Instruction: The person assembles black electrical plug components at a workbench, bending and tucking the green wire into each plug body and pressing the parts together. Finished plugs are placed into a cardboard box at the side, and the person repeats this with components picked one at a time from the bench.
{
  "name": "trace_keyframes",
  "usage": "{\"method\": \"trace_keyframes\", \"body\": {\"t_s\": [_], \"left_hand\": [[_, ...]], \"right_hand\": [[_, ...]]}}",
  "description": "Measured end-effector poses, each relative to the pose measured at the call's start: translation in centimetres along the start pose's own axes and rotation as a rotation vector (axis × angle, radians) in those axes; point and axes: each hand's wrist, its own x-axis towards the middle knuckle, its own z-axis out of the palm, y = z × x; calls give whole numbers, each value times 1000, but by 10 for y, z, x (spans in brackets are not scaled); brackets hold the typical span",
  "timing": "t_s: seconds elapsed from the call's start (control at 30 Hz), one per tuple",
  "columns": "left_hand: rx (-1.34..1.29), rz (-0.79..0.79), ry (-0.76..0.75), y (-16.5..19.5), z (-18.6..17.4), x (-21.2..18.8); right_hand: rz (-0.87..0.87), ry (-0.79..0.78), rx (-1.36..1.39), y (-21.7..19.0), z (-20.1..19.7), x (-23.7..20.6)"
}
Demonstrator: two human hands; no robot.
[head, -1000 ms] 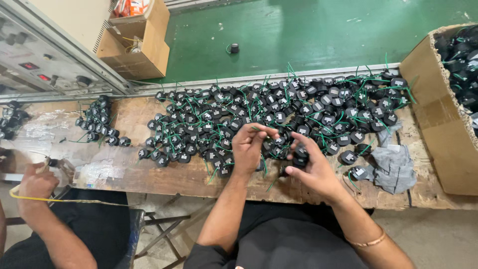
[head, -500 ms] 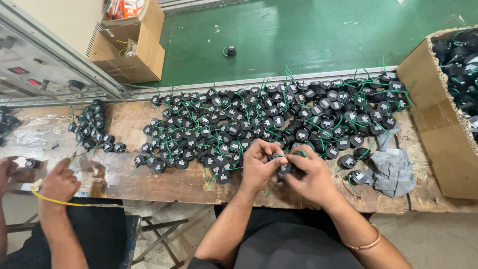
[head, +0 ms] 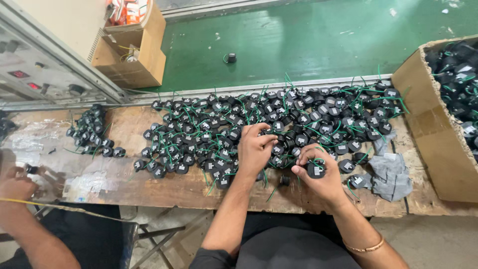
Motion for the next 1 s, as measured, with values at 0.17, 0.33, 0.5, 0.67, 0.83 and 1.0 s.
{"method": "trace_keyframes", "body": {"t_s": [0.17,0.33,0.5,0.67,0.83,1.0], "left_hand": [[-550,-36,111,-8,-3,-12],[-625,105,1,16,-11,-24],[-571,217,56,41,-15,-23],[-609,93,21,46,-29,-44],[-527,127,-28,46,-18,-50],[-703,35,-118,41,-26,-56]], "right_hand": [[306,90,240,-3,-1,-13],[166,-21,27,0,13,-14],[-52,-109,-151,2,25,-12],[84,-93,-142,-1,13,-23],[-91,-184,-269,1,21,-30],[-1,-188,-139,-2,15,-33]]}}
